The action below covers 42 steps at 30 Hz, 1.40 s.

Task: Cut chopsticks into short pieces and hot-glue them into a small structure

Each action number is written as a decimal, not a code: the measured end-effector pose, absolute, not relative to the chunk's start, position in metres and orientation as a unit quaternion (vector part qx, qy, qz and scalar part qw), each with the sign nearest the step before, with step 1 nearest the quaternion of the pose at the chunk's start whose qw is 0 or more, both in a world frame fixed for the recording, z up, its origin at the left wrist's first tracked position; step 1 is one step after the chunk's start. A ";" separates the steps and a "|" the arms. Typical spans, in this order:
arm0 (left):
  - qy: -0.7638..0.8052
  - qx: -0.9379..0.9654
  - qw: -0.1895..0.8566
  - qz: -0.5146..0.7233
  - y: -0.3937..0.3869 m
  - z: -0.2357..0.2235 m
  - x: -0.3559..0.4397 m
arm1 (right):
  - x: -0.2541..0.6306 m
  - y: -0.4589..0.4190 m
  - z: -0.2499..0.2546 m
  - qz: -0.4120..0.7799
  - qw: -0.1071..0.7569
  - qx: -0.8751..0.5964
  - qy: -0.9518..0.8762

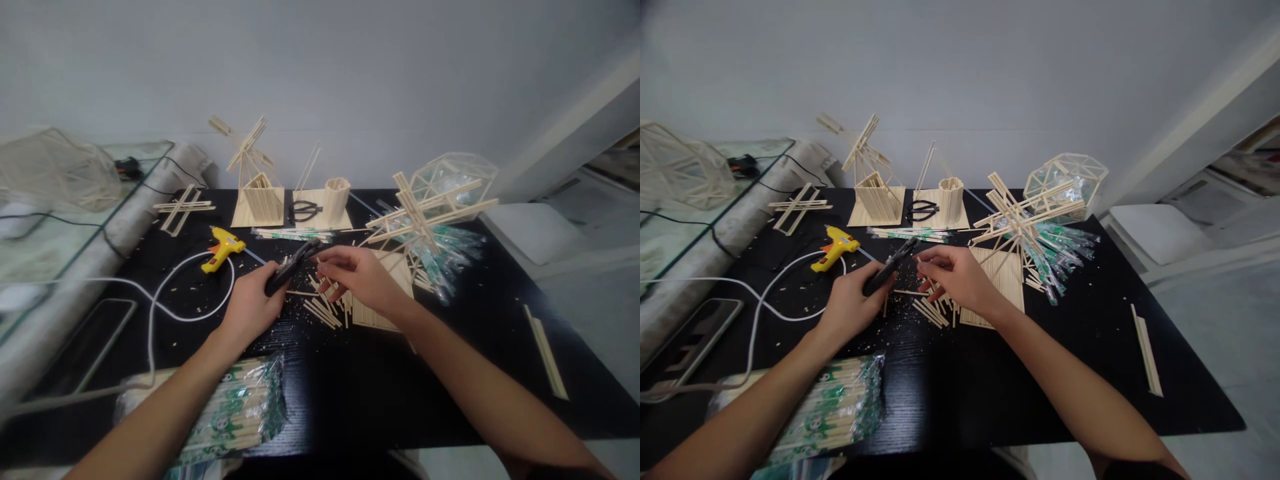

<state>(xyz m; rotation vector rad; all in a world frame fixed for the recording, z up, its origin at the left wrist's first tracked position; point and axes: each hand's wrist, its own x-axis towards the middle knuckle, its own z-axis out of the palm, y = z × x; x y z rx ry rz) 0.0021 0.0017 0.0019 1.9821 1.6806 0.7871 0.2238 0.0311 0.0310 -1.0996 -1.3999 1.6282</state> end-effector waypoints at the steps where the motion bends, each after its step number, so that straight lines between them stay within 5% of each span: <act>1: 0.605 0.696 0.235 0.308 0.002 0.001 0.002 | 0.224 0.031 0.031 0.629 0.357 -0.425 -0.545; 10: 0.562 0.522 0.470 0.437 0.003 0.005 0.002 | 0.213 0.026 0.017 0.659 0.318 -0.418 -0.539; 24: 0.538 0.577 0.452 0.418 0.003 -0.002 0.004 | 0.202 0.017 0.007 0.747 0.270 -0.384 -0.471; 42: 0.540 0.598 0.417 0.419 -0.001 0.002 0.010 | 0.202 0.019 0.005 0.739 0.320 -0.390 -0.446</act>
